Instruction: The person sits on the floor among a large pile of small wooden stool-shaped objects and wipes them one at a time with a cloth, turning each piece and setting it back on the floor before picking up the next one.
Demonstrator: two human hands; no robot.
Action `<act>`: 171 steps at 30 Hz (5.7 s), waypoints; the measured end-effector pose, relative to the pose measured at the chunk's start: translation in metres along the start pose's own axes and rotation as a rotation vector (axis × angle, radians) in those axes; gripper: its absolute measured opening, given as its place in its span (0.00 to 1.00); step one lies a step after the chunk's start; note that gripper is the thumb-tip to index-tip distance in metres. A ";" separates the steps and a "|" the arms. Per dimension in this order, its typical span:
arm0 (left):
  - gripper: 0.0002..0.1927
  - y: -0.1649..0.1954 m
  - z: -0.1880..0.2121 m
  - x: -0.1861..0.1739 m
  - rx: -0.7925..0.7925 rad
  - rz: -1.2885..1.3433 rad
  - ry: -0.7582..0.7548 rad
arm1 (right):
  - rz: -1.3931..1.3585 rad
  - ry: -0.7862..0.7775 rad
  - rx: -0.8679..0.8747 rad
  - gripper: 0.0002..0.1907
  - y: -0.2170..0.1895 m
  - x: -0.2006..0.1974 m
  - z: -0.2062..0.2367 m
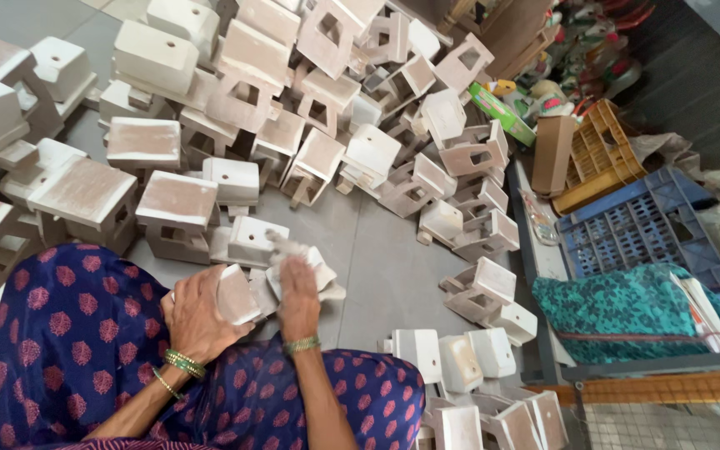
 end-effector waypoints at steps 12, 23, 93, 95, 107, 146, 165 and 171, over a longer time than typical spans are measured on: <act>0.56 0.025 -0.008 0.002 -0.022 -0.050 -0.050 | -0.264 0.389 0.984 0.16 0.149 0.013 0.078; 0.50 0.035 -0.003 0.004 0.025 -0.077 0.052 | -0.333 -0.348 0.500 0.18 0.053 0.054 0.082; 0.61 0.087 -0.112 0.064 0.517 -0.225 -0.487 | 0.292 -0.713 0.104 0.12 0.131 0.009 -0.016; 0.61 0.087 -0.111 0.062 0.503 -0.212 -0.485 | 0.379 -0.755 0.019 0.15 0.133 0.027 -0.008; 0.60 0.086 -0.109 0.061 0.554 -0.184 -0.462 | 0.278 -0.771 0.007 0.16 0.139 0.042 0.010; 0.58 0.089 -0.102 0.054 0.550 -0.176 -0.453 | 0.358 -0.909 -0.093 0.32 0.123 0.054 -0.005; 0.59 0.088 -0.105 0.060 0.576 -0.232 -0.469 | -0.466 -0.568 0.781 0.22 0.142 -0.051 -0.030; 0.59 0.088 -0.104 0.060 0.571 -0.205 -0.458 | 0.181 -1.129 0.286 0.31 0.114 -0.050 -0.028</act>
Point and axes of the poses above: each hand's wrist, its own z-axis away from the middle knuckle, its own x-axis out of the palm, y = z × x, the point moved 2 cm from there along -z, towards the middle knuckle, and after that the axes turned 6 degrees about -y, right-handed, at the moved point
